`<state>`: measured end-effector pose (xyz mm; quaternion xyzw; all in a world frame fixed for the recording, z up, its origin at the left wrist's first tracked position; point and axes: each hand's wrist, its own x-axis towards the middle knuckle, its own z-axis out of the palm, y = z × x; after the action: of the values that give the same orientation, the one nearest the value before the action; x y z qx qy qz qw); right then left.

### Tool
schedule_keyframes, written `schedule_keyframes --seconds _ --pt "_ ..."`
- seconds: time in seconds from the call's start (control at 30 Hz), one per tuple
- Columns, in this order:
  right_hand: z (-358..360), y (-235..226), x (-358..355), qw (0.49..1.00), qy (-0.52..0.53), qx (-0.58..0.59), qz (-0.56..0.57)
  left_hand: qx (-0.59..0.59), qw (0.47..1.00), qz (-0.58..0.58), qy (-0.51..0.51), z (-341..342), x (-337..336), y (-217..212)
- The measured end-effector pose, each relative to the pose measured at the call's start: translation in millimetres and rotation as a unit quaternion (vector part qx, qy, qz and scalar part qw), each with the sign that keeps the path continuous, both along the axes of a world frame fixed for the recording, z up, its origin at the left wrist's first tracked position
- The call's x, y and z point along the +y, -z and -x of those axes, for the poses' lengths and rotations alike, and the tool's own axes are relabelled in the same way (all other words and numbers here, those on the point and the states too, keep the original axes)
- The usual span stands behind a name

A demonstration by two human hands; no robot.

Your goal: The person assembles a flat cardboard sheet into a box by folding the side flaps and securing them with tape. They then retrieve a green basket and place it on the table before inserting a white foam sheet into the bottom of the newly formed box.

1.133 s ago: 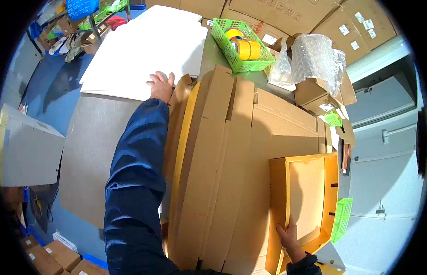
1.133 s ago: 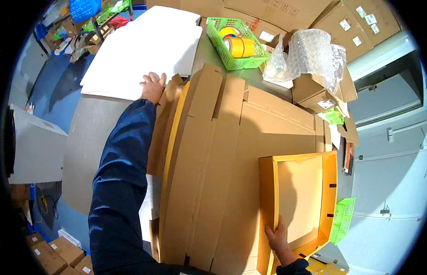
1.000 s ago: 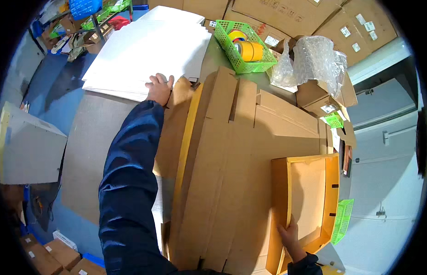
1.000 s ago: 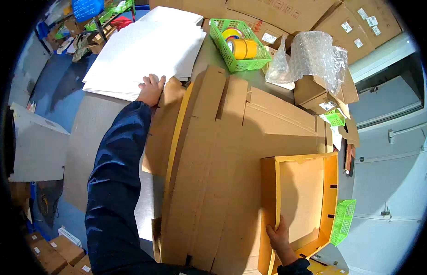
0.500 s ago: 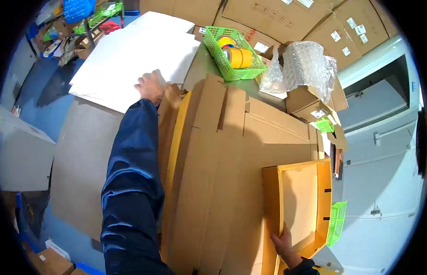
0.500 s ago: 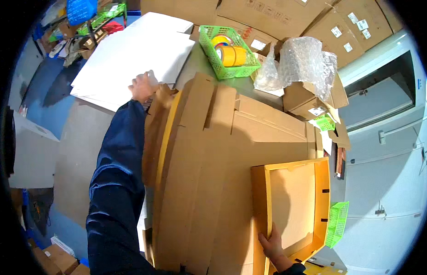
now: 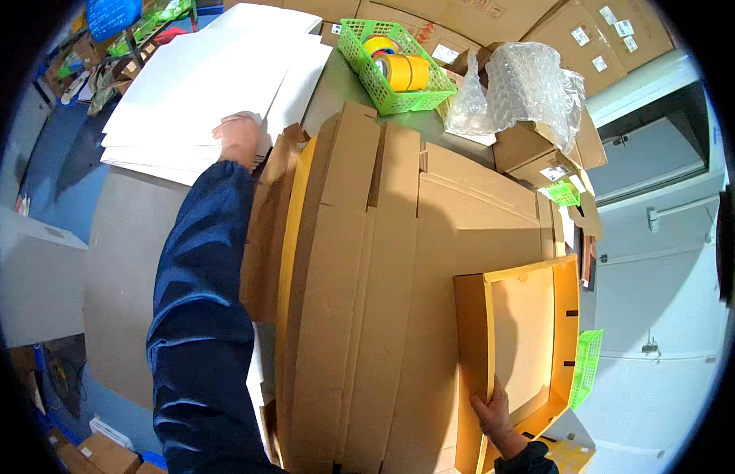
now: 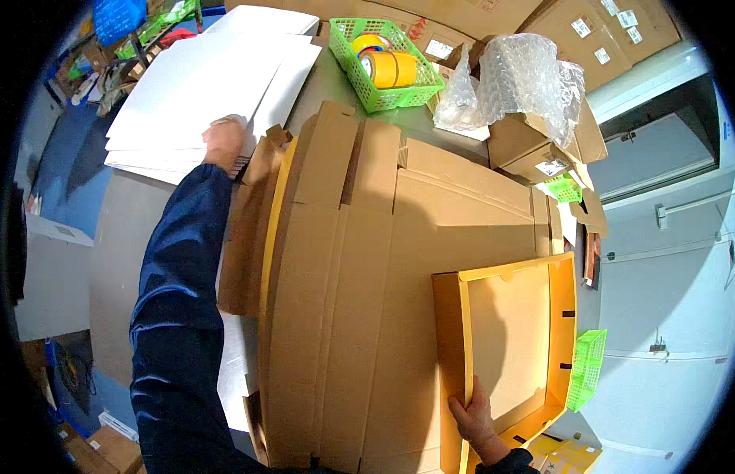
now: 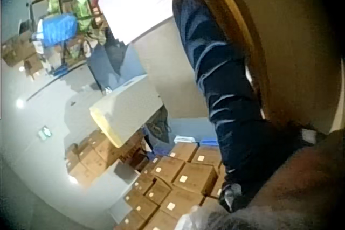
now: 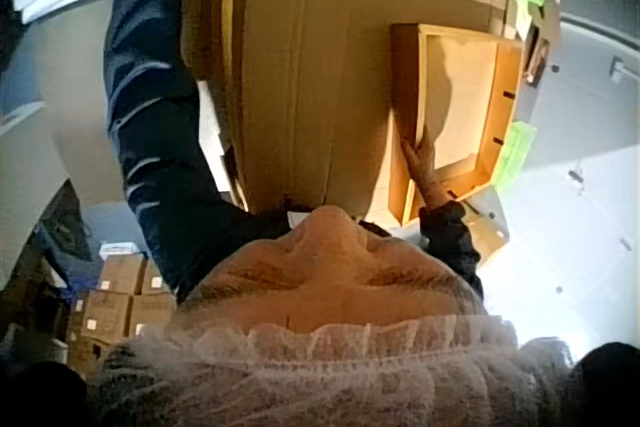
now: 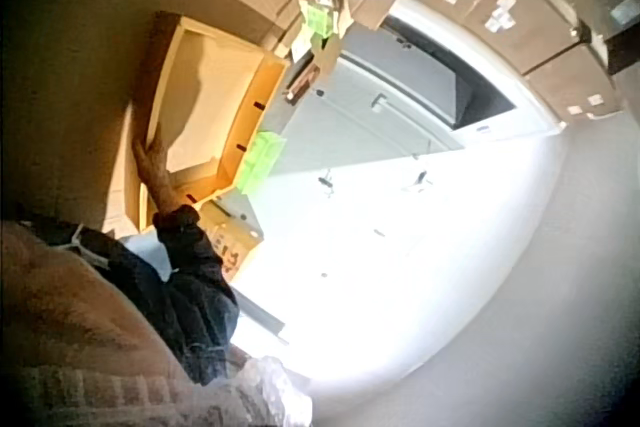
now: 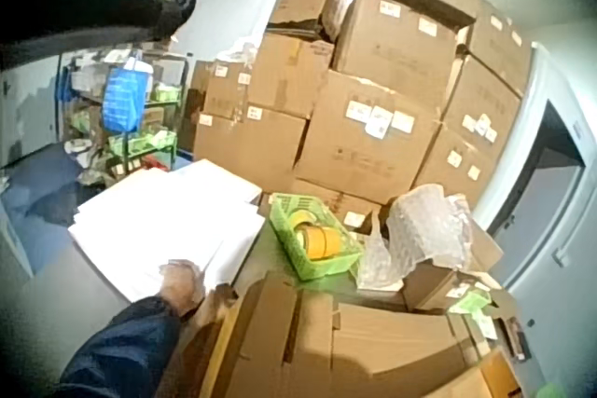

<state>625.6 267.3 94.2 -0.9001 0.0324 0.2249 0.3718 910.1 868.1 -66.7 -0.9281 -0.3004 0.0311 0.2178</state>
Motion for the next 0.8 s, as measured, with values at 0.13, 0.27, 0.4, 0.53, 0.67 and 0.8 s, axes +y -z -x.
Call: schedule_keyframes --seconds 0.13,0.27,0.4,0.53,0.67,0.8 --pt "1 -4 4 0.999 -0.025 -0.026 0.026 -0.081 0.985 -0.07 0.138 48 7 -42" --pt "21 30 -38 0.99 -0.076 -0.121 -0.024 -0.148 0.932 -0.005 0.332 146 -74 -150" --pt "7 38 -24 0.997 -0.019 -0.065 -0.049 -0.13 0.894 0.026 0.428 336 -149 -169" --pt "0 11 -7 0.994 -0.057 -0.066 0.063 -0.226 0.866 0.375 0.242 447 -184 -153" --pt "4 13 -9 0.997 -0.034 -0.057 0.042 -0.379 0.523 0.744 -0.171 482 -146 -16" --pt "2 9 -4 0.998 -0.003 -0.05 0.049 -0.35 0.301 0.881 -0.101 461 -176 -37"
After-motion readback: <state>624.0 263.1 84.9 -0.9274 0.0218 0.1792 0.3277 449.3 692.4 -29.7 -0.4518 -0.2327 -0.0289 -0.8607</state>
